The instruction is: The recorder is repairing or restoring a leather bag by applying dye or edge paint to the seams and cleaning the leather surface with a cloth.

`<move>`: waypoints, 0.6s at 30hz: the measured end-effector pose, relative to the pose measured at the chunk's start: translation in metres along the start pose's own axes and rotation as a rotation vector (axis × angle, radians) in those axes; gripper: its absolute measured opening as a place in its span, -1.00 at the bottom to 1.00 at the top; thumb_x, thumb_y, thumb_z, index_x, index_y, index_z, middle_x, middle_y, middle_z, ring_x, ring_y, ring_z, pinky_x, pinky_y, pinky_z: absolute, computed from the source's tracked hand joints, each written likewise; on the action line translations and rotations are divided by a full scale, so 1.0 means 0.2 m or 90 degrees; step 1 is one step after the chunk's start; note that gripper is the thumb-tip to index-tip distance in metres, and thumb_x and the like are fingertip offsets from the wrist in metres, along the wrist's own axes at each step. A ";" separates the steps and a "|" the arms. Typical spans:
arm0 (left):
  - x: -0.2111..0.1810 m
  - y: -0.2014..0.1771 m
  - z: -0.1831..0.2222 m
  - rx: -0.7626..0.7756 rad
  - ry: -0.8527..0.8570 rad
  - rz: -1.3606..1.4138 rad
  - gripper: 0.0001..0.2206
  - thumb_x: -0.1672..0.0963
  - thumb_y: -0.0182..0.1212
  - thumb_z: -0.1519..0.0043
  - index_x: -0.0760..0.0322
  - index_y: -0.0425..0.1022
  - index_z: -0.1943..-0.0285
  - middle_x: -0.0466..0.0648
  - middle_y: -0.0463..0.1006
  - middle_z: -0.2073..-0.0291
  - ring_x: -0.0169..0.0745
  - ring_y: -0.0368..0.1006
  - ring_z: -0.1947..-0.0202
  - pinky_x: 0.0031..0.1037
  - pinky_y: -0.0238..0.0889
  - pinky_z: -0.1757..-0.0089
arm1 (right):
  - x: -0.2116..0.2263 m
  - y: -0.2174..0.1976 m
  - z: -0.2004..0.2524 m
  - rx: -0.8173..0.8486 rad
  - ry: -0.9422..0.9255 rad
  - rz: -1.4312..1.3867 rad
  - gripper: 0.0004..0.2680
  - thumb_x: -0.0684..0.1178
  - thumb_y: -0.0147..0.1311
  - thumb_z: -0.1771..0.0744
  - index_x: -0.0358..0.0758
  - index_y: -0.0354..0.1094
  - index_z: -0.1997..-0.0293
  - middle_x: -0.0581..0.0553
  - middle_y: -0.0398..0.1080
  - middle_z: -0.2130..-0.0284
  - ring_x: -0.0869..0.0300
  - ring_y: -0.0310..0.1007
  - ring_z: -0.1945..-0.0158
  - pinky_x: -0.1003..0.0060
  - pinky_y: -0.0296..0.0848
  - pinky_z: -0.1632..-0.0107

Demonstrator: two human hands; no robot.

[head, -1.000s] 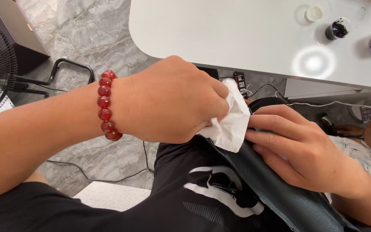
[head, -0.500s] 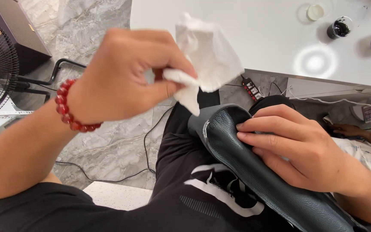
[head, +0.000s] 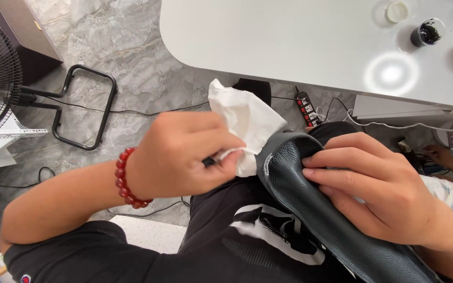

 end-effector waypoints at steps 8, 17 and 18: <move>-0.04 0.06 0.02 -0.069 -0.031 0.110 -0.93 0.22 0.36 -0.15 0.28 0.55 0.30 -0.11 0.48 0.51 -0.29 0.40 0.58 -0.47 0.21 0.48 | -0.02 0.01 0.01 0.002 0.004 -0.001 -0.77 -0.25 0.19 -0.19 -0.30 0.48 0.10 -0.16 0.49 0.14 -0.05 0.49 0.06 0.19 0.50 0.14; -0.01 0.11 -0.02 0.050 -0.158 0.180 -0.84 0.13 0.36 -0.15 0.24 0.48 0.42 -0.10 0.50 0.54 -0.22 0.41 0.57 -0.46 0.21 0.47 | -0.01 0.01 0.00 0.006 -0.017 0.000 -0.77 -0.21 0.23 -0.19 -0.29 0.48 0.10 -0.14 0.49 0.14 -0.05 0.48 0.06 0.17 0.47 0.15; -0.01 0.11 -0.02 0.063 -0.173 0.199 -0.86 0.13 0.34 -0.14 0.25 0.49 0.41 -0.11 0.50 0.54 -0.23 0.41 0.57 -0.46 0.21 0.47 | 0.00 0.01 0.00 0.013 -0.015 0.000 -0.77 -0.21 0.22 -0.19 -0.30 0.48 0.09 -0.15 0.49 0.13 -0.05 0.48 0.06 0.17 0.47 0.15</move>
Point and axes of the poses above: each hand's wrist, its own z-axis away from the middle knuckle, its own y-axis out of the palm, x = y × z, the point moved 5 cm from there along -z, towards the middle knuckle
